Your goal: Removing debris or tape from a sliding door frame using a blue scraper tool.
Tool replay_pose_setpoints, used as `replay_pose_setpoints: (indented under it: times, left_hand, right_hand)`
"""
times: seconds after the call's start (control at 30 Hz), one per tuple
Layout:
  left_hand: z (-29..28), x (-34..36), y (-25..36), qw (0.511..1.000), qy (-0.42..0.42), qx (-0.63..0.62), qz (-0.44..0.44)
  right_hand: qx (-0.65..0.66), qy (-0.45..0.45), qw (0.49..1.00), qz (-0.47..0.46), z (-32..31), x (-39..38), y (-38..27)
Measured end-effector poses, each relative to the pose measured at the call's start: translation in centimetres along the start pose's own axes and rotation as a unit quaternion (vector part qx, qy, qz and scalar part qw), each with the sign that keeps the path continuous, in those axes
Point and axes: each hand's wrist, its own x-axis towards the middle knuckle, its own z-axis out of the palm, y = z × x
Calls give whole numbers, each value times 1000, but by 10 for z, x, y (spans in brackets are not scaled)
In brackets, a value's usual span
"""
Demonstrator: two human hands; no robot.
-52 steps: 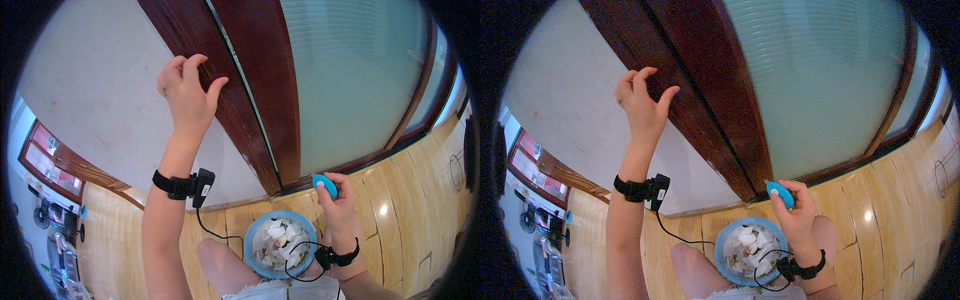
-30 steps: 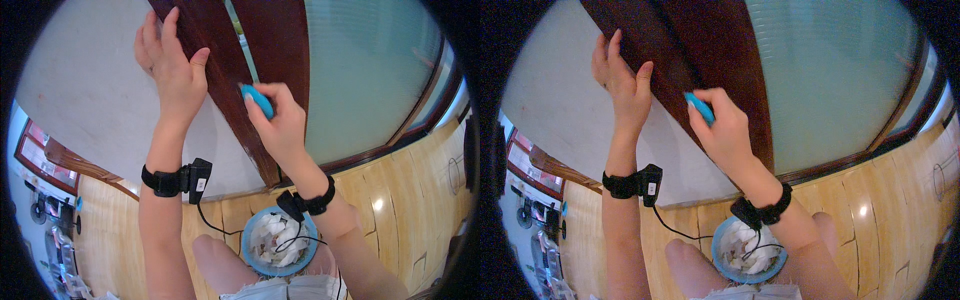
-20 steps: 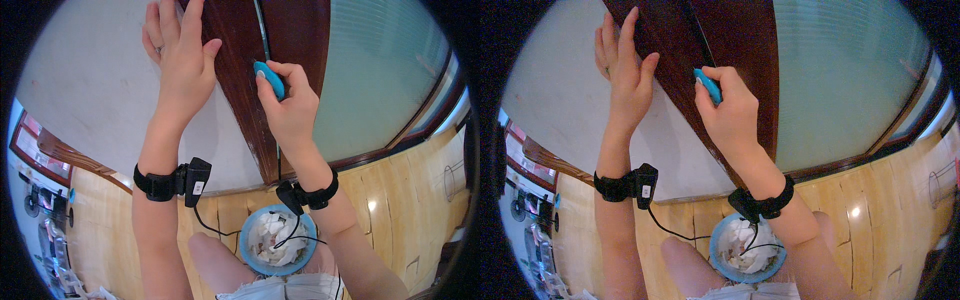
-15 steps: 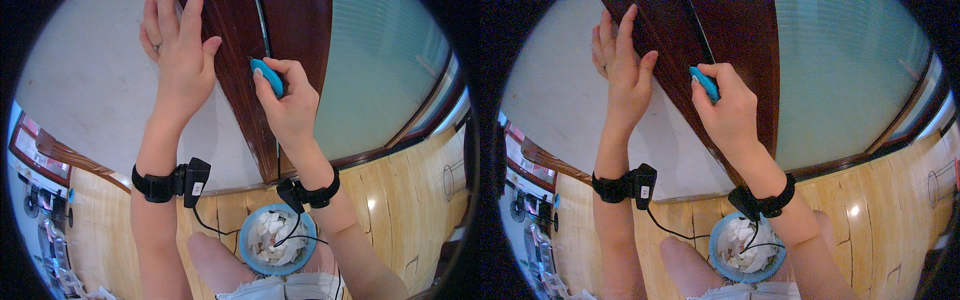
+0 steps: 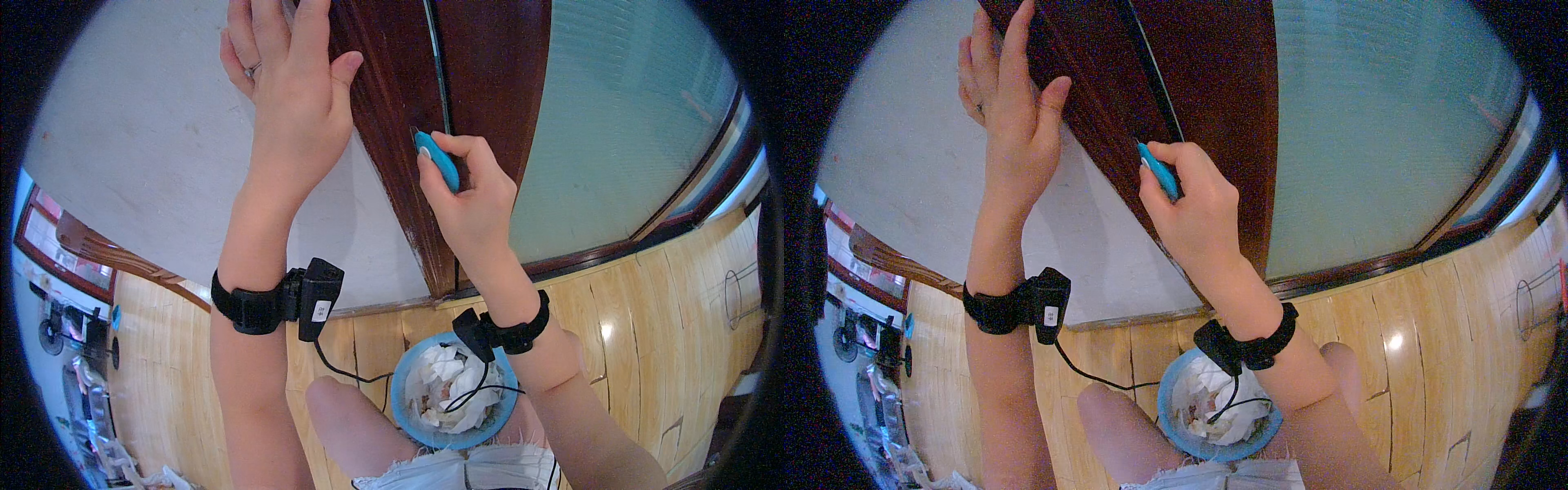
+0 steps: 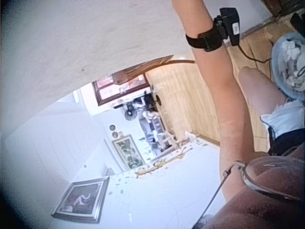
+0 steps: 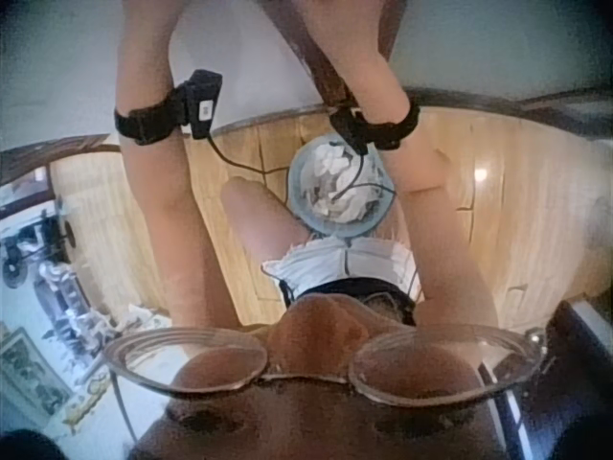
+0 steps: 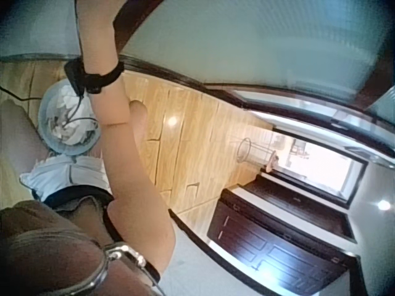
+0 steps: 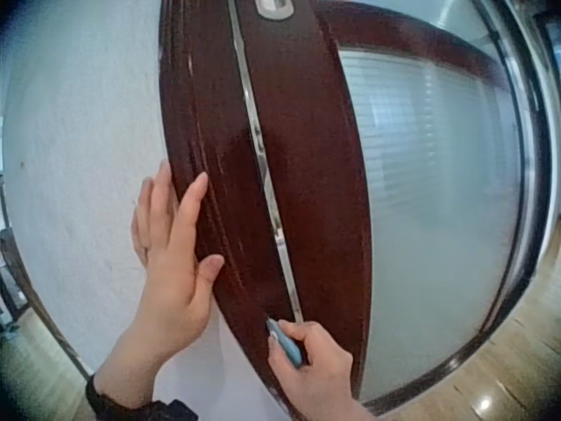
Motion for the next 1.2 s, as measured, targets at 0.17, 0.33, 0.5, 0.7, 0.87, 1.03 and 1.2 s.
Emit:
replay_pose_setpoints:
  times: [0.17, 0.33, 0.5, 0.7, 0.87, 1.03, 1.2]
  left_hand:
    - [1, -1, -1, 1000, 4, 3, 11]
    - [-1, 0, -2, 1000, 1, 10, 13]
    - [1, -1, -4, 1000, -2, 13, 17]
    - [1, 0, -4, 1000, 0, 23, 17]
    - [13, -11, -6, 995, 73, -16, 67]
    - [26, -63, 23, 1000, 19, -5, 19]
    - [36, -66, 28, 995, 74, 32, 58]
  right_hand:
    - [-3, 1, 1000, 11, 0, -14, 9]
    - [-24, -11, 1000, -6, -3, -29, 17]
    - [-41, -17, 999, -18, -8, -49, 32]
    - [-75, -50, 996, 6, -19, -77, 47]
    - [-92, -98, 983, 126, -44, -93, 32]
    - [-60, -58, 965, 249, -83, -113, 8]
    - [-54, -29, 971, 233, -106, -128, 9]
